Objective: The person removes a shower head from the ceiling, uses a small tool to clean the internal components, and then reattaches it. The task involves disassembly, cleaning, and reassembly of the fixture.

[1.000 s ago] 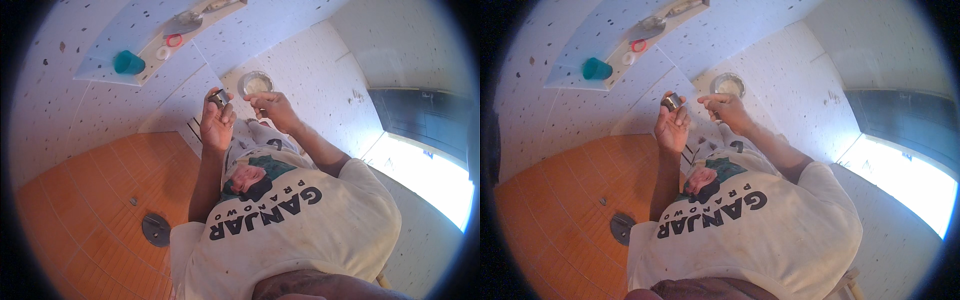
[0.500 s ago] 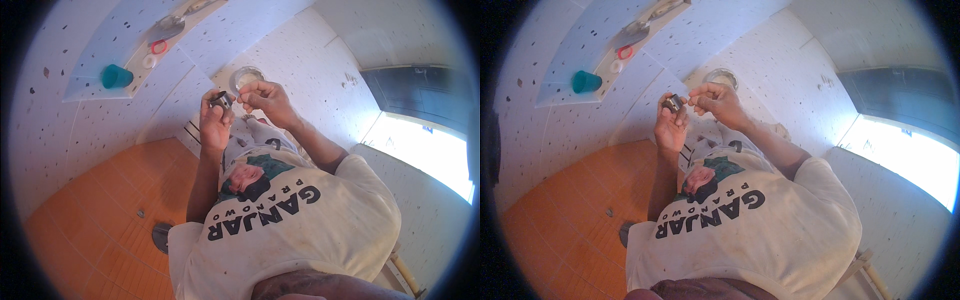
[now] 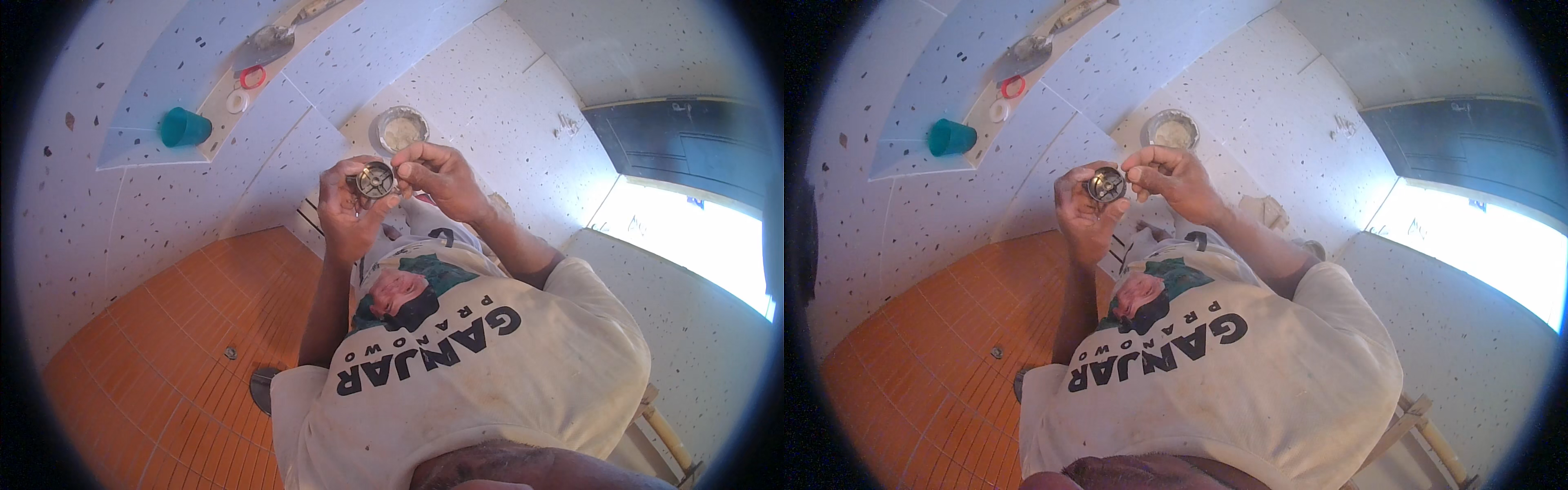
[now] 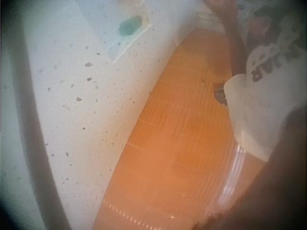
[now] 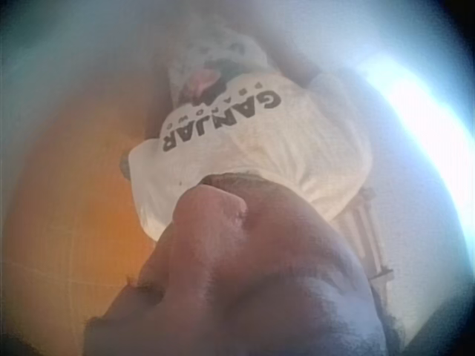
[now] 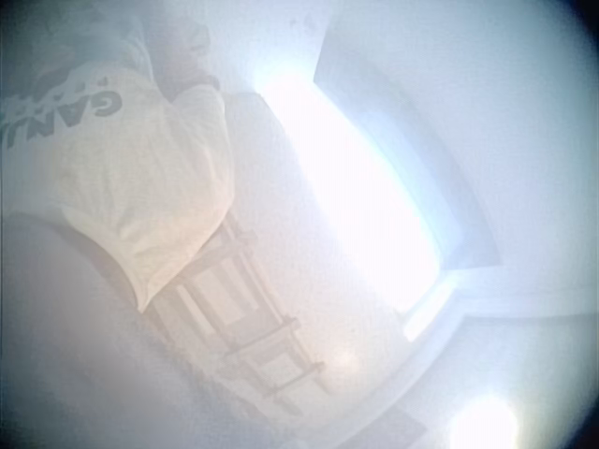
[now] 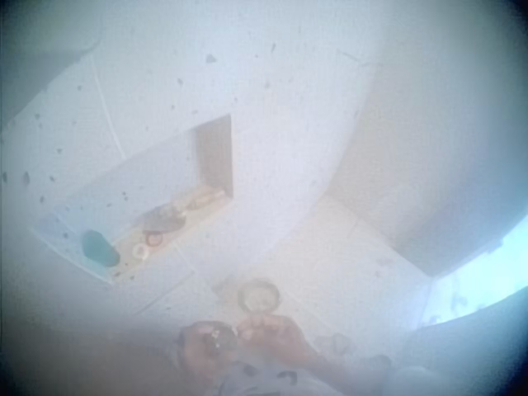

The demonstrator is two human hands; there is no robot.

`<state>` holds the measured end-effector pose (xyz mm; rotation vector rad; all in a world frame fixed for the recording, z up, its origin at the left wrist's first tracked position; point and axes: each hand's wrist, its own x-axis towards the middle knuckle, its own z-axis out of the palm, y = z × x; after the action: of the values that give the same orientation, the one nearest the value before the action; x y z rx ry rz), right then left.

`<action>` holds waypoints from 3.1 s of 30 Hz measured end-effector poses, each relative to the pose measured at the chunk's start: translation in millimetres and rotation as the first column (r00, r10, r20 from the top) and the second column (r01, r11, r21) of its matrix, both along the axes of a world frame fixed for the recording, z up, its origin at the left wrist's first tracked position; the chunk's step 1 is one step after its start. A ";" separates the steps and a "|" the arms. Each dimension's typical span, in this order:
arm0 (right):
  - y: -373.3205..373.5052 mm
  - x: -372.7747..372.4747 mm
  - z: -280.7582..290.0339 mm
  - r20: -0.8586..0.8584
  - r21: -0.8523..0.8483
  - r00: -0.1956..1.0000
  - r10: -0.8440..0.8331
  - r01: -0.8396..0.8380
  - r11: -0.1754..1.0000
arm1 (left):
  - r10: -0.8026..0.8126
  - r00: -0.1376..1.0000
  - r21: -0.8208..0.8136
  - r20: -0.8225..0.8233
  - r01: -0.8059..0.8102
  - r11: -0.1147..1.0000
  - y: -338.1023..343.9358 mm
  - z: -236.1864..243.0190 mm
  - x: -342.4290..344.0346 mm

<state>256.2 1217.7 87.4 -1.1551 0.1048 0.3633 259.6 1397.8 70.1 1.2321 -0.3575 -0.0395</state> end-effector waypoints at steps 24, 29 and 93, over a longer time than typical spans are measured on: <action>-21.1 -51.8 -58.8 -0.149 -0.346 0.943 -0.298 0.232 0.909 | -0.202 0.736 -0.422 -0.646 -0.124 0.898 -83.4 -48.1 10.2; -55.2 -57.1 -78.5 -0.173 -0.232 0.876 -0.449 0.407 0.883 | -0.145 0.771 -0.336 -0.620 -0.094 0.937 -138.9 -52.9 9.1; -829.8 33.1 -421.7 0.239 -0.560 0.443 -0.864 0.790 0.250 | -0.612 0.143 -0.353 -0.778 0.706 0.614 -918.4 -432.1 190.6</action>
<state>289.3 387.9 -334.3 -1.5340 1.0029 -0.6586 450.2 479.4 -361.9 0.8868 0.0337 -1.4816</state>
